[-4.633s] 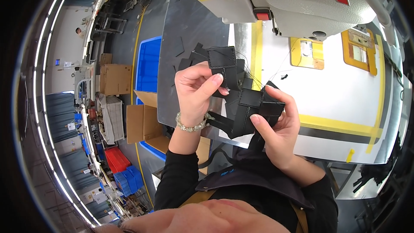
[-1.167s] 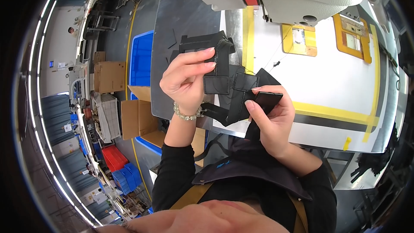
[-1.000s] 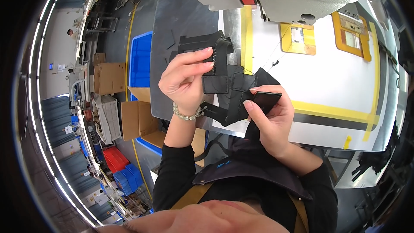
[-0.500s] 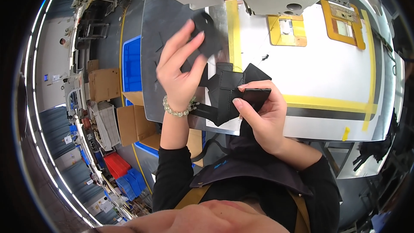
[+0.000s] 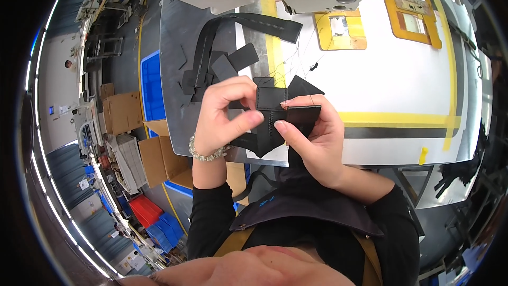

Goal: Attaching zipper components and leather patches using an industrial sewing machine template.

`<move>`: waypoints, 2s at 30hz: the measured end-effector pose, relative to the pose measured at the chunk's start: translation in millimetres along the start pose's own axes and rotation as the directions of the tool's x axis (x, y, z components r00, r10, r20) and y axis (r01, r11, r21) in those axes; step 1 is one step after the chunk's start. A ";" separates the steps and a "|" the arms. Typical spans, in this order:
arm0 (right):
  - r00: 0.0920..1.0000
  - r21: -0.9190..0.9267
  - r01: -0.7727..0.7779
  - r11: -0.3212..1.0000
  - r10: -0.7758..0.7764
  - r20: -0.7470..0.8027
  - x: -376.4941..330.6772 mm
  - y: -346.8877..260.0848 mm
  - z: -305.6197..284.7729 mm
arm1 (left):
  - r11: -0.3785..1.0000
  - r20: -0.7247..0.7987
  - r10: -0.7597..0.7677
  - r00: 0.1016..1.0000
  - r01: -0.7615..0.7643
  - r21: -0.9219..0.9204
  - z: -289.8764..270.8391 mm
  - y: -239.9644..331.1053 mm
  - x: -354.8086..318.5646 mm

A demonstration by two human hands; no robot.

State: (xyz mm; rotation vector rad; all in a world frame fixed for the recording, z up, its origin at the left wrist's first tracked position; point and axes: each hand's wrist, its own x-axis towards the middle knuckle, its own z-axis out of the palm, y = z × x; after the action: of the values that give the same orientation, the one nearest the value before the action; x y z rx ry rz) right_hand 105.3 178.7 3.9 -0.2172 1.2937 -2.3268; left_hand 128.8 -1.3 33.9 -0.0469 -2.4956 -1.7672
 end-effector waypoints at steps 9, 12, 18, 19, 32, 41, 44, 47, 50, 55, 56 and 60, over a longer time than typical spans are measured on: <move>0.997 0.058 -0.076 0.995 0.078 -0.023 0.8 1.2 -2.4 | 0.992 -0.042 -0.041 0.998 0.035 -0.119 6.1 -1.7 -3.0; 0.996 0.053 -0.084 0.995 0.084 -0.008 0.4 1.8 -3.8 | 0.988 -0.041 -0.042 0.998 0.035 -0.151 6.0 -1.6 -3.9; 0.996 0.067 -0.089 0.994 0.089 0.003 0.3 1.1 -2.8 | 0.984 -0.052 -0.042 0.998 0.032 -0.173 7.3 -3.0 -5.3; 0.996 0.073 -0.085 0.994 0.085 -0.003 0.5 0.8 -2.6 | 0.987 -0.059 -0.033 0.998 0.023 -0.159 7.8 -2.7 -4.9; 0.997 0.077 -0.076 0.994 0.075 0.011 1.5 0.4 -4.1 | 0.989 -0.041 -0.068 0.997 0.062 -0.133 10.1 -6.5 -5.9; 0.998 0.092 -0.067 0.993 0.067 0.011 1.4 1.2 -4.2 | 0.976 -0.001 -0.108 0.994 0.106 -0.191 9.4 -7.0 -6.3; 0.998 0.088 -0.060 0.994 0.060 0.006 1.5 1.3 -4.2 | 0.971 0.018 -0.107 0.994 0.108 -0.212 9.2 -7.6 -6.2; 0.998 0.090 -0.070 0.993 0.070 0.011 1.5 0.5 -4.5 | 0.964 0.022 -0.120 0.993 0.122 -0.235 9.9 -6.7 -6.2; 0.996 0.109 -0.083 0.991 0.082 0.017 1.4 0.3 -4.3 | 0.957 0.010 -0.129 0.992 0.128 -0.259 10.2 -5.0 -6.3; 0.996 0.099 -0.089 0.991 0.090 -0.009 1.6 -0.4 -3.4 | 0.964 0.031 -0.101 0.994 0.105 -0.244 8.8 -7.7 -6.3; 0.996 0.100 -0.091 0.991 0.092 -0.005 1.7 -0.5 -3.0 | 0.964 0.027 -0.102 0.994 0.106 -0.242 8.6 -8.4 -6.1; 0.996 0.082 -0.082 0.993 0.084 -0.023 2.2 0.0 -2.3 | 0.965 0.032 -0.090 0.995 0.095 -0.243 9.7 -5.0 -4.8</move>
State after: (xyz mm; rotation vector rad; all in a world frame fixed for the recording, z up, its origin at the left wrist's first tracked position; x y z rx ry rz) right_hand 102.5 179.4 2.5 -0.1040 1.1947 -2.3129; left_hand 132.8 6.2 25.6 0.0377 -2.3132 -2.1135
